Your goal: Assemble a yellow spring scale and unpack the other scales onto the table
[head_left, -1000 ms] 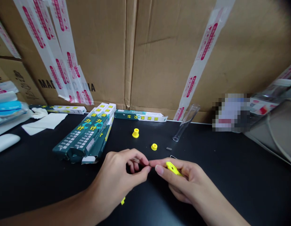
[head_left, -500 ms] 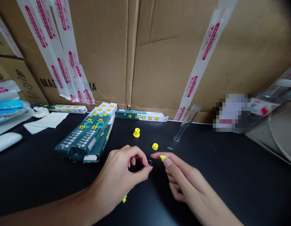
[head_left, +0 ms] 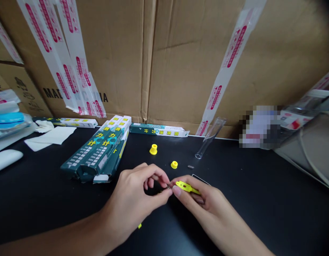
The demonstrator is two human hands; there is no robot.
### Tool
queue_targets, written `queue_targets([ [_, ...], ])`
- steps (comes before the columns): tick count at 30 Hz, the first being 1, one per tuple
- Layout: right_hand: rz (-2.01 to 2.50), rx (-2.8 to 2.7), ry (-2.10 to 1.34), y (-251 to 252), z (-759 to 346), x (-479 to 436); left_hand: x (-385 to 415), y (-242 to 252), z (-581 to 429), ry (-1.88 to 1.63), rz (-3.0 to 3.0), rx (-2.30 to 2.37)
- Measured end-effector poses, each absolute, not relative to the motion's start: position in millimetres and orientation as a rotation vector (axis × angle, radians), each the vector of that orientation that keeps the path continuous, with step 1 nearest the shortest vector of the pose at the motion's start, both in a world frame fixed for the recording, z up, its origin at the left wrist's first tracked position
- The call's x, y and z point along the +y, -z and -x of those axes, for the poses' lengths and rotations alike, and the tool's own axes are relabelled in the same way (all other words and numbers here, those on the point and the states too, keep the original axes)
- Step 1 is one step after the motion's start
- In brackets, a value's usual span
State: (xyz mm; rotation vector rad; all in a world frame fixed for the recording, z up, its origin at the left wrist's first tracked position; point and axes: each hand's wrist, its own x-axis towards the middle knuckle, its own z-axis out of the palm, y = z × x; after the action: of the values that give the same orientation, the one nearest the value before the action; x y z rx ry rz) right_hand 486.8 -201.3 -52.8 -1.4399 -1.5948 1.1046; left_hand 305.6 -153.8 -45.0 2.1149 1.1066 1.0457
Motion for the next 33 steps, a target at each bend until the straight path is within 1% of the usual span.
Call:
queue_targets([
  [6, 1.477, -1.540, -1.105, 54.0, -486.0, -200.2, -156.7, 47.4, -306.9, -1.046, -2.080, 1.060],
  [11, 1.530, -1.719, -0.811, 52.6, -485.8, -200.3, -156.3, 49.3, -306.6, -0.989, -2.042, 1.088],
  [13, 1.532, -1.758, -0.746, 52.4, -486.0, -200.7, -156.1, 48.3, -305.9, -0.989, -2.088, 1.107],
  [16, 1.511, -1.745, -0.818, 52.0, -487.0, -200.5, -155.4, 45.6, -305.4, -0.959, -2.123, 1.128],
  [23, 1.501, -1.574, -1.176, 45.8, -488.0, -198.1, -155.6, 43.6, -307.9, -0.843, -1.997, 1.046],
  [27, 1.467, -1.516, -1.237, 46.9, -488.1, -197.7, -158.1, 45.4, -310.0, -0.814, -1.830, 0.981],
  [33, 1.432, -1.431, -1.271, 52.7, -488.1, -196.4, -157.8, 45.8, -309.1, -0.852, -1.791, 0.984],
])
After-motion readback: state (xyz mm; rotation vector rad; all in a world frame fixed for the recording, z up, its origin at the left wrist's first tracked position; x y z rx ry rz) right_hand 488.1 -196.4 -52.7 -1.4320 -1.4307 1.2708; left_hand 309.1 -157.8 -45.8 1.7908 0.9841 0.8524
